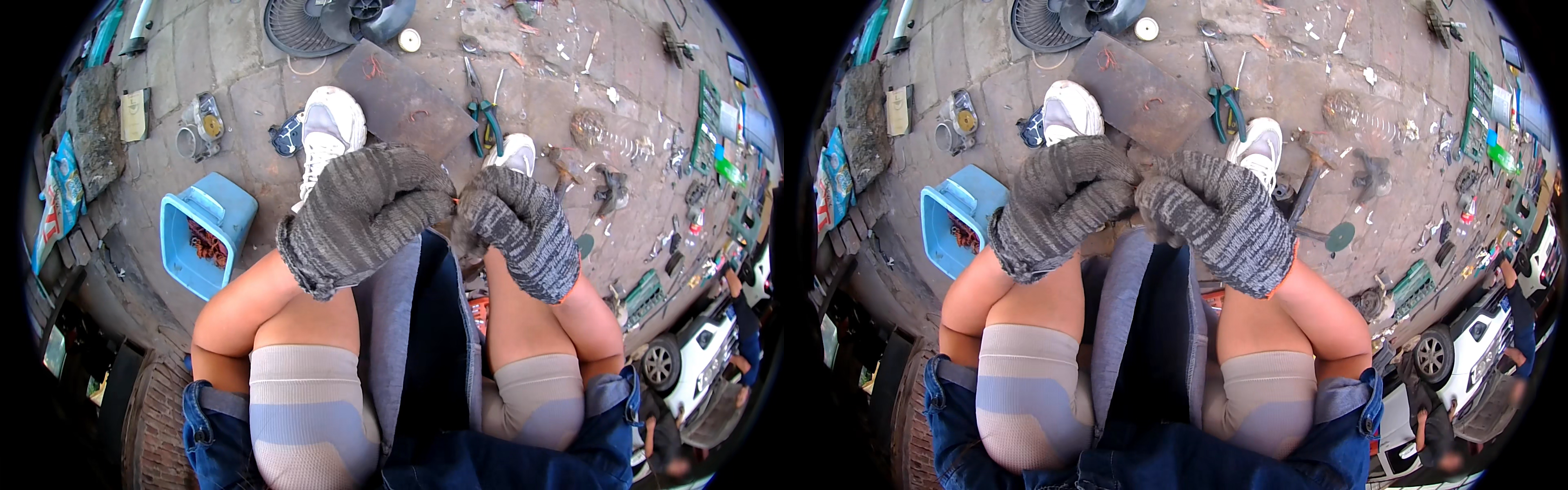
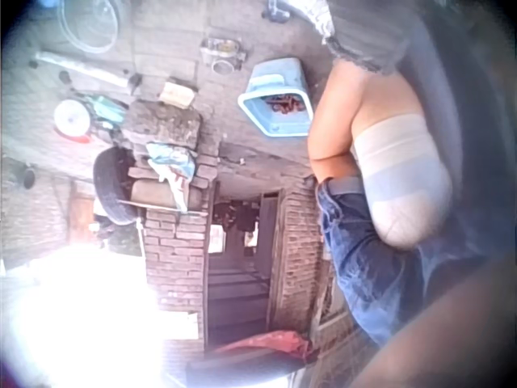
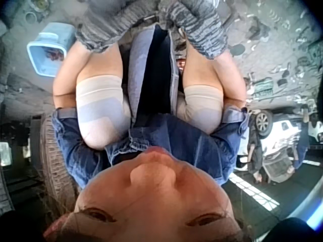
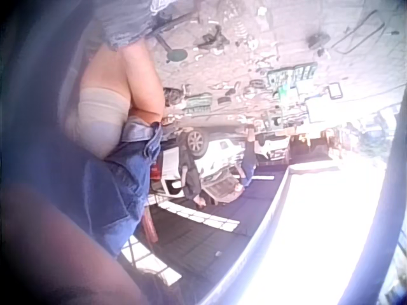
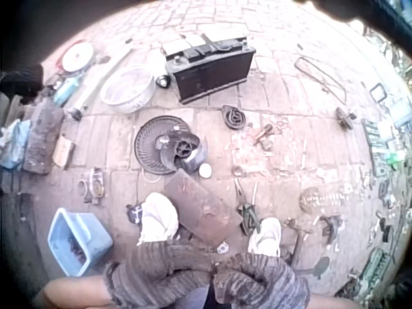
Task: The person sits on the ground in a cluttered workshop and uses pliers to strip the insulation from a small copper wire. They then use a screwdriver to scrape the wire and continue stripping it with the pliers. The person works on the wire on their lap throughout the clip.
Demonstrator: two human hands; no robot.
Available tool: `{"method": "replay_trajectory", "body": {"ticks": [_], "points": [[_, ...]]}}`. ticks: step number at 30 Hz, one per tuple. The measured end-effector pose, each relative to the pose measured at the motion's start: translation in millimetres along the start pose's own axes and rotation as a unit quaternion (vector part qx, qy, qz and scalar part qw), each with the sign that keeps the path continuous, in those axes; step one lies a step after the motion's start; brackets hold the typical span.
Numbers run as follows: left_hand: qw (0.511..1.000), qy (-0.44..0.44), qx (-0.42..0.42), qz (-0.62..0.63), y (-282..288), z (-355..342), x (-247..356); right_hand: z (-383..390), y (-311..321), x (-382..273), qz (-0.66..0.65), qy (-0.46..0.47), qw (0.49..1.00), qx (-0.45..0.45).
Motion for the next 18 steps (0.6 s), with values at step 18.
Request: {"method": "replay_trajectory", "body": {"ticks": [18], "points": [[0.985, -0.068, 0.098, -0.123, -6.4, 16.6, -3.4, -15.4, -0.2, -35.9, 0.356, 0.188, 0.910, 0.100]]}}
Point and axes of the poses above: each hand's wrist, its own z-axis away from the middle knuckle, its own y-axis out of the back of the hand, x = y × z, the point moved 8 cm from there along -z, towards the middle knuckle, and after that the axes turned 4 degrees about -x, right-handed, at the moved point
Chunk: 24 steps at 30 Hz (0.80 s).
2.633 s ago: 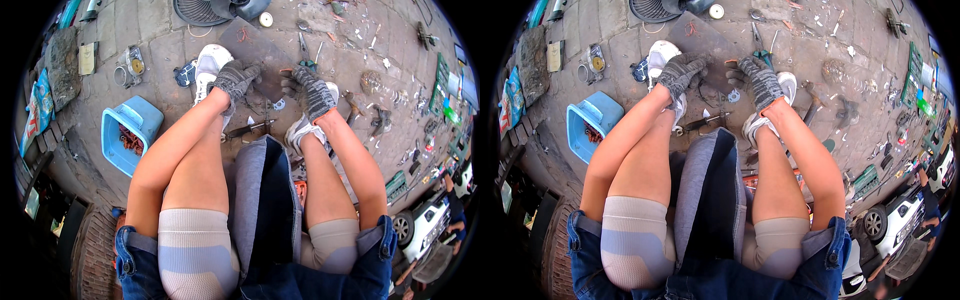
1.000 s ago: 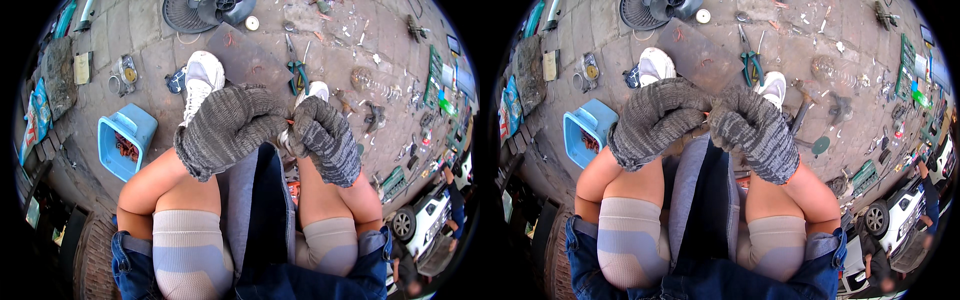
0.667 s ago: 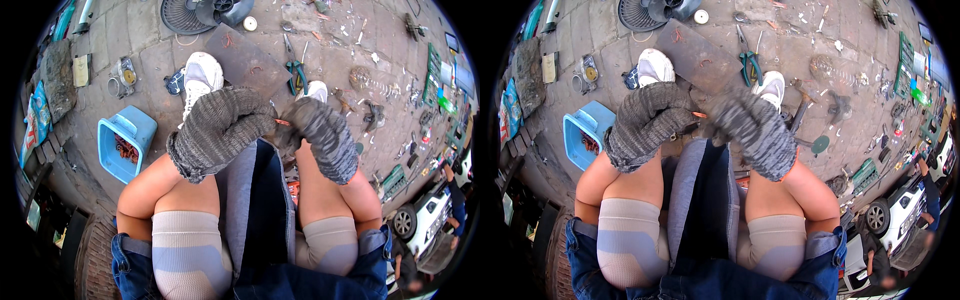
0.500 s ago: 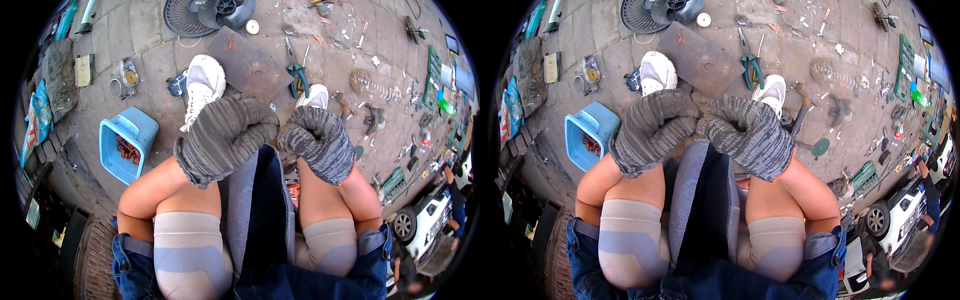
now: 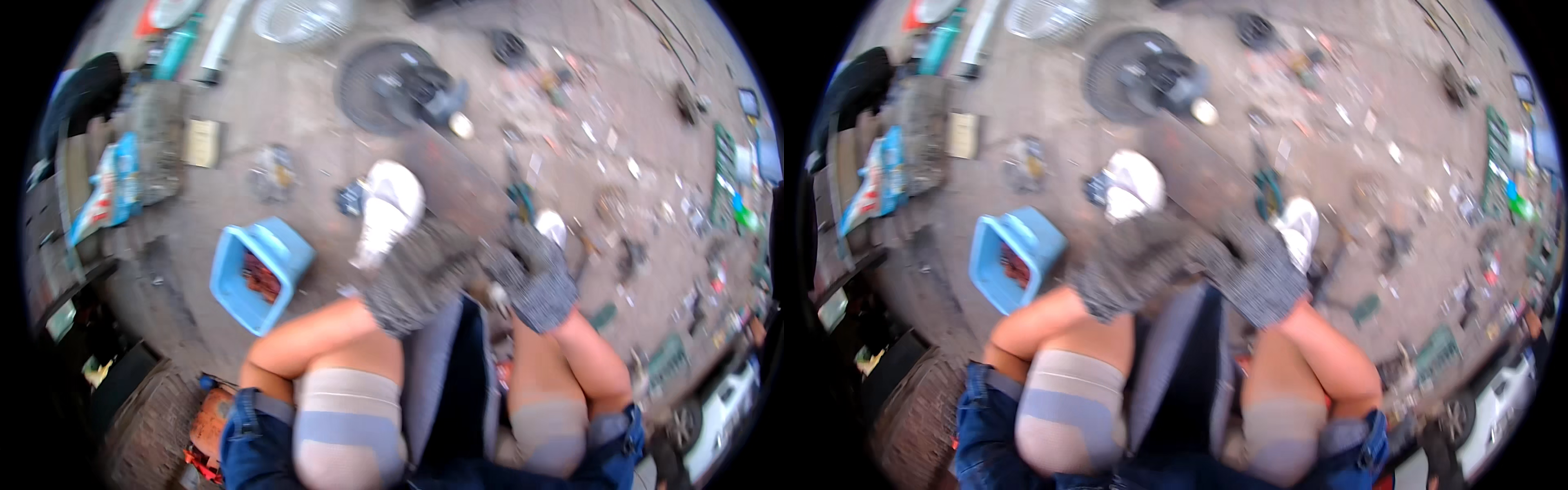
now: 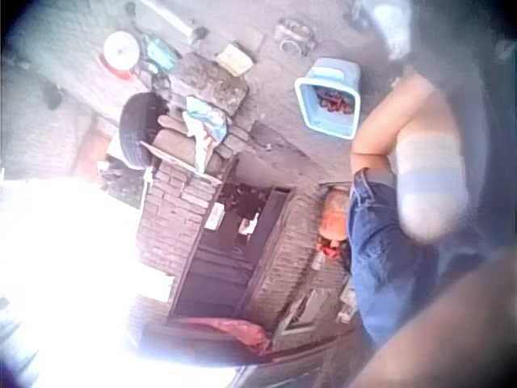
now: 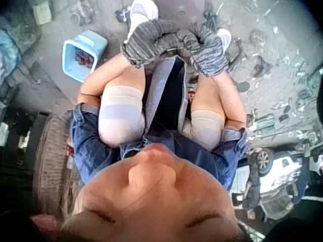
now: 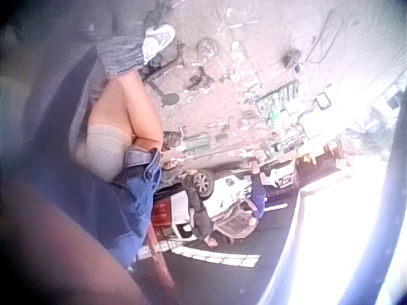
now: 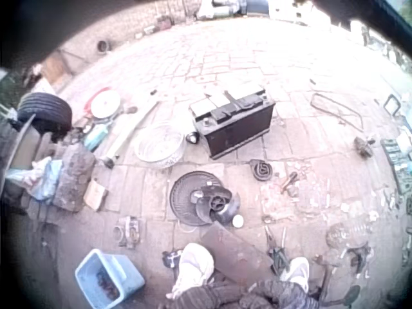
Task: The person sits on the ground in a cluttered workshop and uses pliers to strip the insulation from a small copper wire. They then use a screwdriver to scrape the wire and continue stripping it with the pliers. The person works on the wire on their lap throughout the clip.
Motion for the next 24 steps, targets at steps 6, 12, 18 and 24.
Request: {"method": "replay_trajectory", "body": {"ticks": [6, 12, 18, 24], "points": [[0.917, 0.076, -0.171, 0.353, -23.3, 5.4, -6.9, 20.8, -8.9, 11.1, -0.099, -0.031, 0.992, -0.065], [0.983, -0.011, -0.181, -0.038, 6.1, 21.7, 46.7, 25.3, -0.6, -61.9, 0.144, 0.144, 0.972, -0.118], [0.960, -0.058, -0.202, -0.184, 35.0, 61.4, 123.2, 57.0, 4.2, -153.3, 0.256, 0.187, 0.926, -0.203], [0.932, -0.075, 0.066, -0.348, 146.9, 100.3, 199.3, 97.3, 95.4, -207.4, 0.217, 0.079, 0.972, 0.037]]}}
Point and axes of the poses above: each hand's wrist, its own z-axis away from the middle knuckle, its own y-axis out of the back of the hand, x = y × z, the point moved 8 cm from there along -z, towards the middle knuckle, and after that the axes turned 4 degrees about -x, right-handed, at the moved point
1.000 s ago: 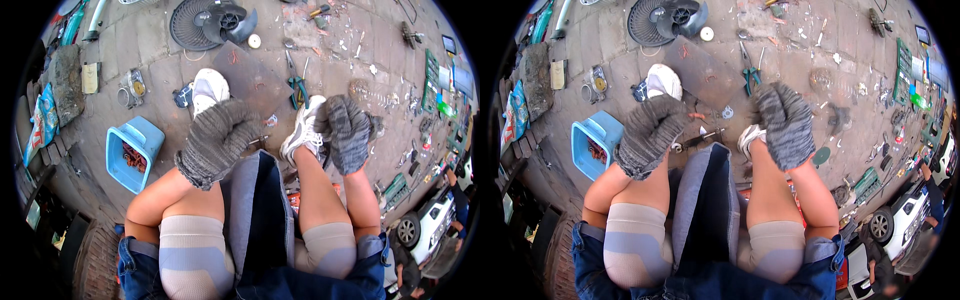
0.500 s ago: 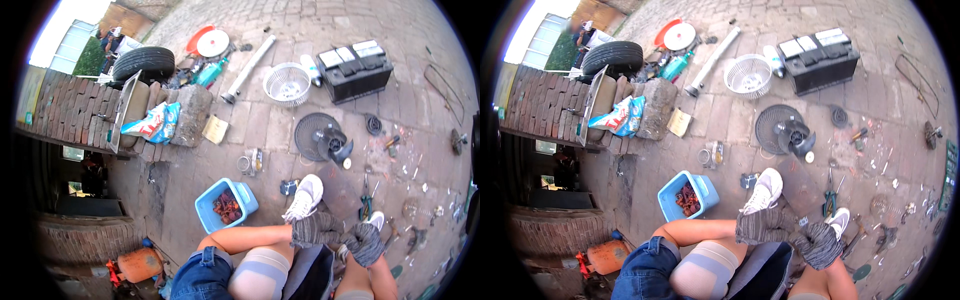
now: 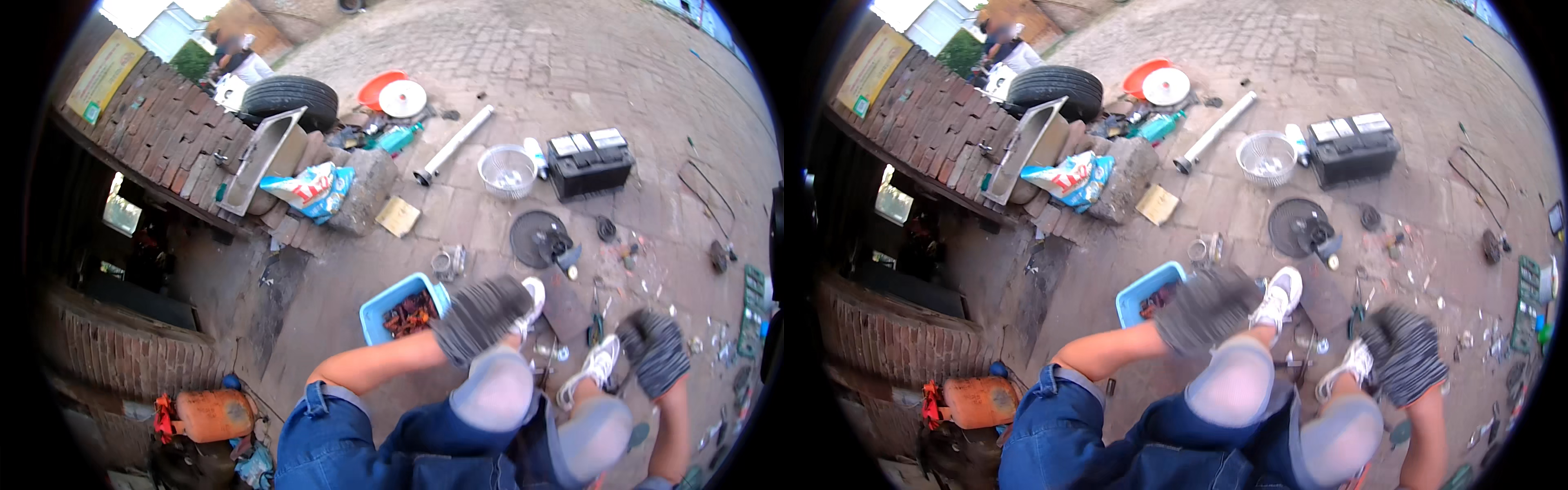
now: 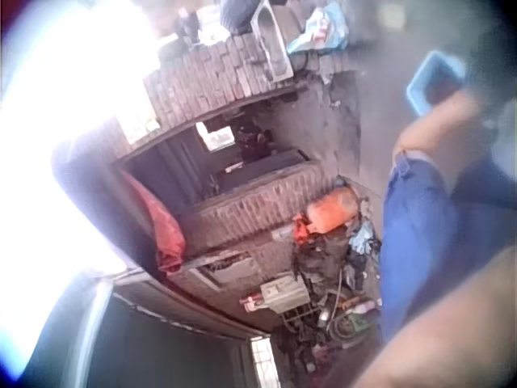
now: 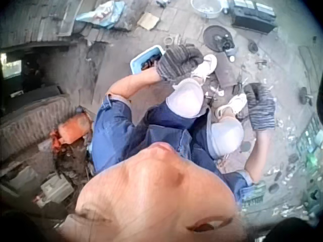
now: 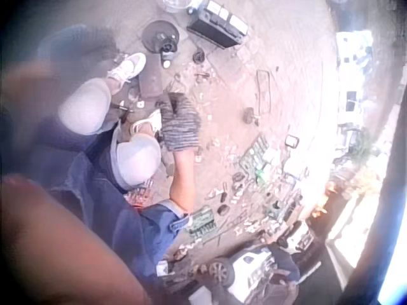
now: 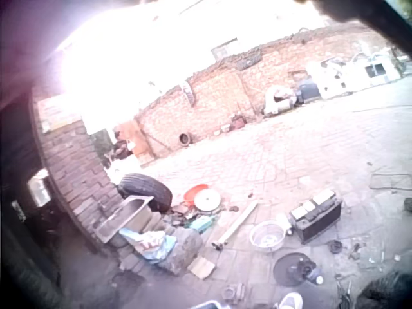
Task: The person sits on the ground in a cluttered workshop and uses pliers to strip the insulation from a small copper wire. They then use a screwdriver to scrape the wire and continue stripping it with the pliers. The person works on the wire on their lap throughout the clip.
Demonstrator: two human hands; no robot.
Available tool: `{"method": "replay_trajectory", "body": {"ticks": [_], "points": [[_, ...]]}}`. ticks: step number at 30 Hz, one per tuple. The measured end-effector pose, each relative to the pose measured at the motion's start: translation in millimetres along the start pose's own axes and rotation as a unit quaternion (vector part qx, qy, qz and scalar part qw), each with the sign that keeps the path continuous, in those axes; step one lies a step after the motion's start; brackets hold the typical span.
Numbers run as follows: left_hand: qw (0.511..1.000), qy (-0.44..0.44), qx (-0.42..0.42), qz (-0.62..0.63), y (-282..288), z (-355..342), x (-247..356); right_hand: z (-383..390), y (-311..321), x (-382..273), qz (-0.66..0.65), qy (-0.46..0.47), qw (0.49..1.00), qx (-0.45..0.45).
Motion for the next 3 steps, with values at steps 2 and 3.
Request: {"method": "replay_trajectory", "body": {"ticks": [2, 3], "points": [[0.963, 0.155, 0.083, 0.204, 35.3, 39.5, -22.1, 23.5, 41.6, -12.6, -0.154, -0.035, 0.982, 0.105], [0.942, 0.193, 0.116, 0.250, 45.8, 63.1, -24.3, 42.8, 69.8, -34.7, -0.089, 0.039, 0.982, 0.160]]}}
Point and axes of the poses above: each hand's wrist, its own z-axis away from the middle knuckle, its own y-axis out of the back of the hand, x = y × z, the point moved 8 cm from there along -z, towards the middle knuckle, and after that the axes turned 4 degrees about -x, right-handed, at the moved point
